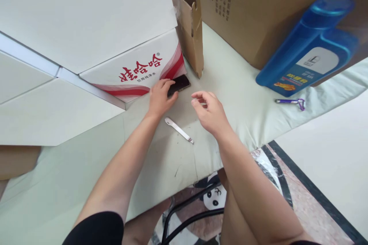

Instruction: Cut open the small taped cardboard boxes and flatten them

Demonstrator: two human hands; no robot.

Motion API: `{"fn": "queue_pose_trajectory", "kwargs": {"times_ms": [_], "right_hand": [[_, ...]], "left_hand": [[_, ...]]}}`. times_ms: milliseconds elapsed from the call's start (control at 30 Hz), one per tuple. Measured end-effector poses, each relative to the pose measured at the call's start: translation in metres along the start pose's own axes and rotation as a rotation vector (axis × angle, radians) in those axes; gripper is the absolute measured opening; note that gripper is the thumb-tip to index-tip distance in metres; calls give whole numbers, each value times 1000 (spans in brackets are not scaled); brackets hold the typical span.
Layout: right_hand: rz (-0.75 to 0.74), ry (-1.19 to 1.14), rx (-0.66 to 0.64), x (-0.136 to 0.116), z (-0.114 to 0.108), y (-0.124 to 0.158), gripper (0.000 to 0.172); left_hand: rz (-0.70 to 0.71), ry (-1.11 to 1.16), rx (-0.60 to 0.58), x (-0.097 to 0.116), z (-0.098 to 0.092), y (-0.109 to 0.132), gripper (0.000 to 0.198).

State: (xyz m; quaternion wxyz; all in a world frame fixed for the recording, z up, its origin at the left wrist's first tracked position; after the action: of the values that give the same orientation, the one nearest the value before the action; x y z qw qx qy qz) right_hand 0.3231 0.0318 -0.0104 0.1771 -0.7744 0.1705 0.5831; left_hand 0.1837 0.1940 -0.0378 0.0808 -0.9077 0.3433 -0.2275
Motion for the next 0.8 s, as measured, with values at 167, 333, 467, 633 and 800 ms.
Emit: {"fn": "queue_pose_trajectory", "kwargs": {"times_ms": [167,333,467,633,800], "right_hand": [[-12,-5,3,-6,7,1,21],[-51,-51,-51,-15,25,3,21],[-61,-20,-155,-20,45,11,21],[-80,83,-319,-23,76,31,23],[-156,230,-471,-28,122,59,27]], "left_hand": [[36,70,-57,-2,-4,-4,37],[-141,447,93,7,-29,45,22],[-387,608,201,-6,-66,134,10],[-637,661,467,-32,-102,231,6],[-792,789,707,-54,-122,279,6]]}}
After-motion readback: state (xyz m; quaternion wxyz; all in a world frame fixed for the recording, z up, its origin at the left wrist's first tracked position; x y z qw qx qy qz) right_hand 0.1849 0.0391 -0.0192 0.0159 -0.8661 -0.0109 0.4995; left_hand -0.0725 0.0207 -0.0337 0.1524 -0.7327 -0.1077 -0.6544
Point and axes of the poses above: each hand's wrist, its own y-axis away from the middle knuckle, its own z-axis out of the palm, x = y × z, the point moved 1 cm from there along -y, towards the middle knuckle, and after that the axes turned 2 degrees about y, right-handed, at the moved point
